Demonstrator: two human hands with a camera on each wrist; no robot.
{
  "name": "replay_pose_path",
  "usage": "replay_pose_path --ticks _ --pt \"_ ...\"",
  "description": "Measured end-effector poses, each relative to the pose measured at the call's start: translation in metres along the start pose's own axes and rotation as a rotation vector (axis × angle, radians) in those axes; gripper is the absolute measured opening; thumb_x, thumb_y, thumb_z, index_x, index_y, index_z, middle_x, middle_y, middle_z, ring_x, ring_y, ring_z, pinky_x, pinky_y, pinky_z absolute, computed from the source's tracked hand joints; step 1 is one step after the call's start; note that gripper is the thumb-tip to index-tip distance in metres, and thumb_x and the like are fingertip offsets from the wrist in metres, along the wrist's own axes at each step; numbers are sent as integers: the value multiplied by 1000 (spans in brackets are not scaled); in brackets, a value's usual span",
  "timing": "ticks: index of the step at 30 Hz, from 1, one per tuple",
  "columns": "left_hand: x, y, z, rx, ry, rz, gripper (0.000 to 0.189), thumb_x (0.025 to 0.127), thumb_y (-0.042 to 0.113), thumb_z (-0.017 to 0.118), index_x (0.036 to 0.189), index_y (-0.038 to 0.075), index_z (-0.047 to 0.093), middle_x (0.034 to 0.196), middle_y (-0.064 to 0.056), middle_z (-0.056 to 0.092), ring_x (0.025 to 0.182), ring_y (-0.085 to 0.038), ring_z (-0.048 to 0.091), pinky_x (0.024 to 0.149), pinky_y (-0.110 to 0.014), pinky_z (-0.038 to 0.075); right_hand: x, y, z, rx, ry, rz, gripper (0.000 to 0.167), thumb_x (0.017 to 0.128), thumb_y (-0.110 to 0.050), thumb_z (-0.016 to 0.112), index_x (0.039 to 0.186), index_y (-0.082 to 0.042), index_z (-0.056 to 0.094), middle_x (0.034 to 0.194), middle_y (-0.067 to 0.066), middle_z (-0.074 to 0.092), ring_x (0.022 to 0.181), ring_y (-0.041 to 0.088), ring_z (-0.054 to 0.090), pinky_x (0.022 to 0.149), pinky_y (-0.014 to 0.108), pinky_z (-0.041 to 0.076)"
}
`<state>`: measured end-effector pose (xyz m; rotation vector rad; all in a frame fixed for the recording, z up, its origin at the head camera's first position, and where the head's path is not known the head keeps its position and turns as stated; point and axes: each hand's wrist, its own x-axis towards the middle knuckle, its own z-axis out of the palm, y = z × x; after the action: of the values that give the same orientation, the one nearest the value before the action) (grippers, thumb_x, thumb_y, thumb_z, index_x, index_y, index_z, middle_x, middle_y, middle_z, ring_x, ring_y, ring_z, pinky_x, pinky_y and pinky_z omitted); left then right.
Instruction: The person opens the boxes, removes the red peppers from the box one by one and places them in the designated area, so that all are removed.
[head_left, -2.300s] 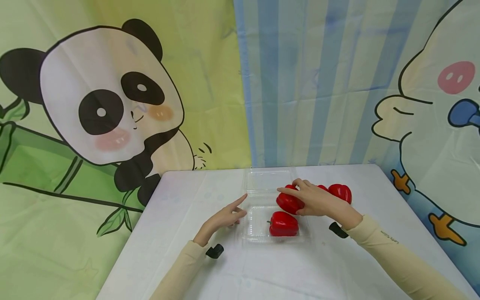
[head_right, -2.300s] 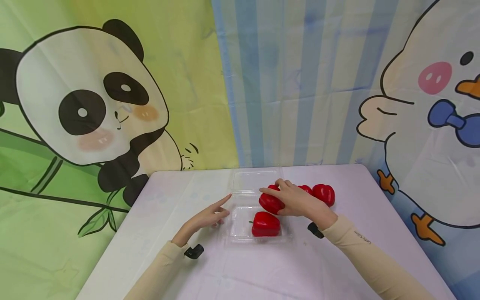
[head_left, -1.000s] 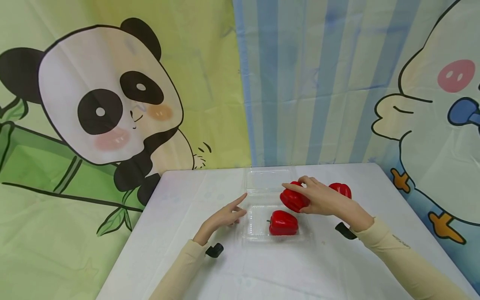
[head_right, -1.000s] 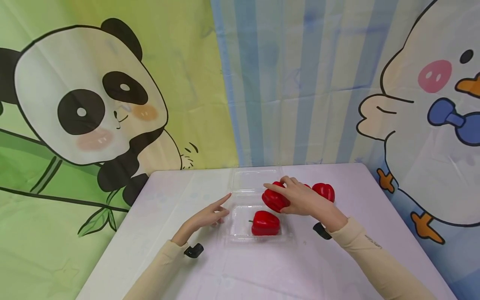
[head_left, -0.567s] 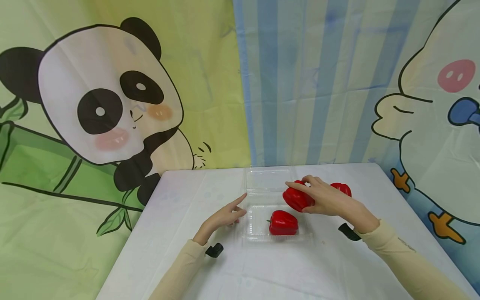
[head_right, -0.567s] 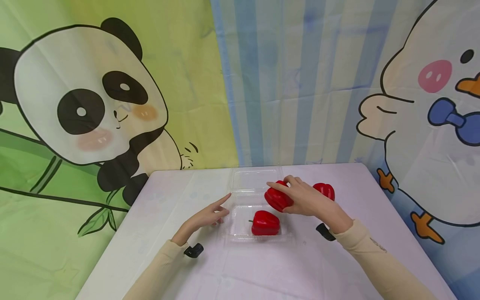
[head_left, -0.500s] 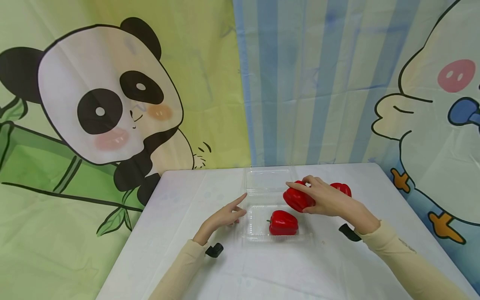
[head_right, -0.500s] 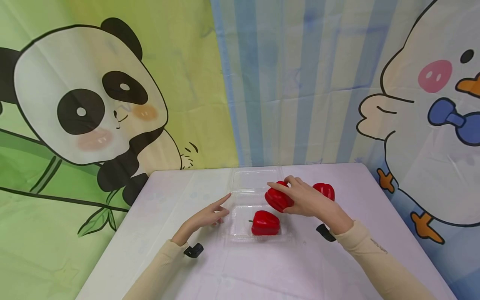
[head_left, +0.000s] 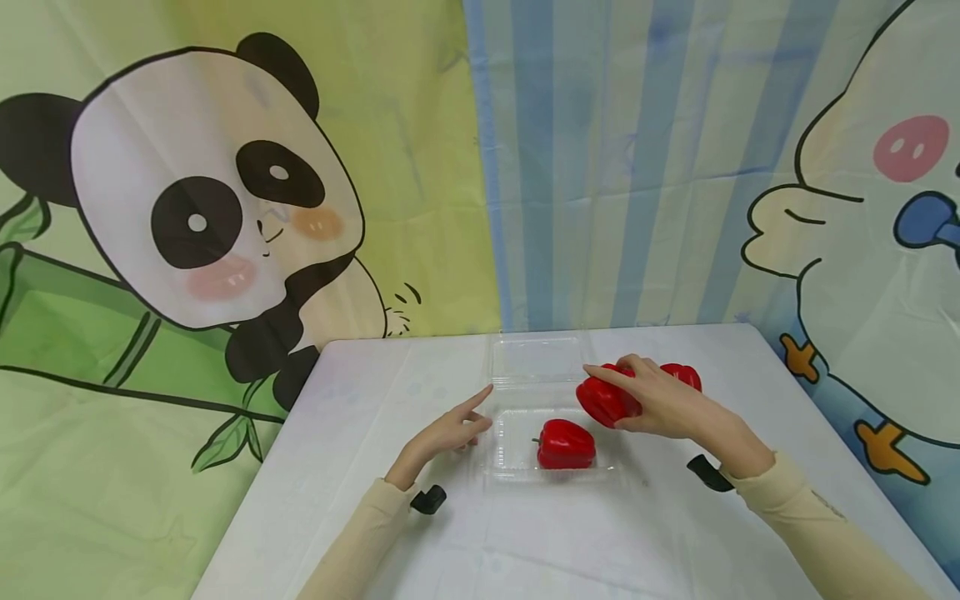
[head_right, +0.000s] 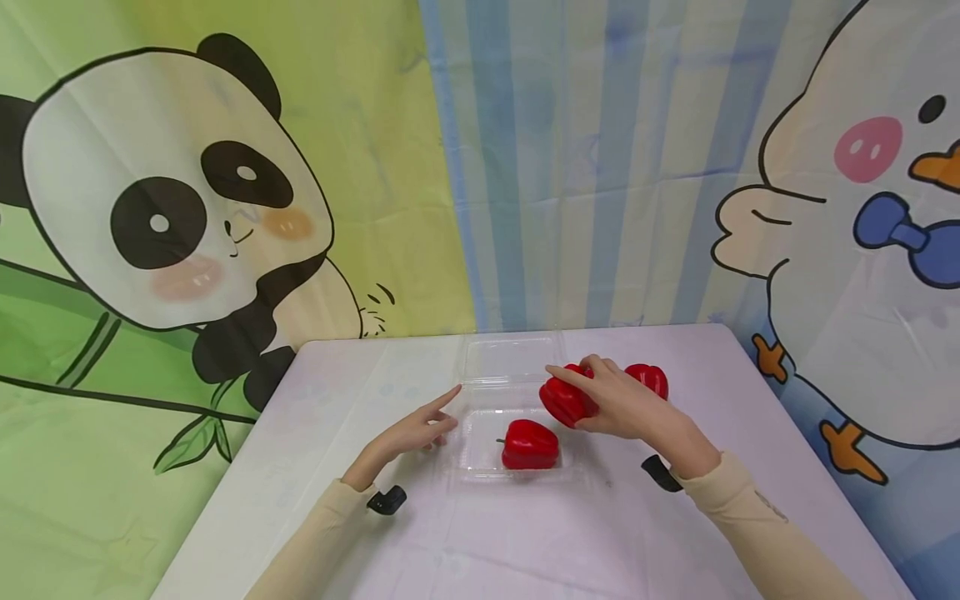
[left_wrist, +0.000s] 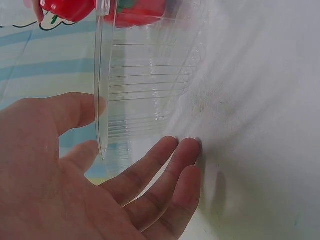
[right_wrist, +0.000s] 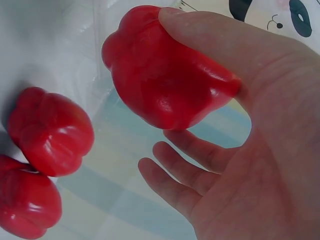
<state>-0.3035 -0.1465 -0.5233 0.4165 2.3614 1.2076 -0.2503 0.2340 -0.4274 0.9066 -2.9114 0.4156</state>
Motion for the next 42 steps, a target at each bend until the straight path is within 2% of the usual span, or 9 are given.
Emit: replay_pose_path --ticks 7,18,28,36,42 --pt "-1 -1 2 -10 -6 1 66 104 34 54 161 36 21 129 -15 61 80 -23 61 63 -32 44 -8 3 3 33 -19 37 96 73 -22 90 154 -26 39 131 15 53 119 34 52 77 44 59" --pt "-1 1 1 3 -6 3 66 104 33 54 161 36 21 127 -15 62 81 -24 62 63 -33 45 -18 9 4 6 3 64 97 70 -24 92 153 -26 41 128 15 55 117 32 53 75 42 60" --pt "-1 2 1 10 -5 2 66 104 32 54 161 36 21 128 -15 62 83 -26 63 65 -34 45 -23 11 7 19 -10 127 100 69 -26 93 154 -26 39 132 20 52 119 40 51 74 48 60" --pt "-2 3 0 4 -17 0 66 104 32 54 161 36 21 127 -15 61 83 -25 61 67 -34 45 -28 13 8 33 -1 164 98 68 -24 93 151 -23 42 126 20 54 116 39 51 72 45 60" --pt "-1 2 -1 -1 -10 0 66 104 33 54 161 36 21 128 -16 61 82 -24 62 66 -34 46 -33 14 10 29 5 205 99 66 -21 94 150 -20 42 126 23 53 117 42 50 72 47 60"
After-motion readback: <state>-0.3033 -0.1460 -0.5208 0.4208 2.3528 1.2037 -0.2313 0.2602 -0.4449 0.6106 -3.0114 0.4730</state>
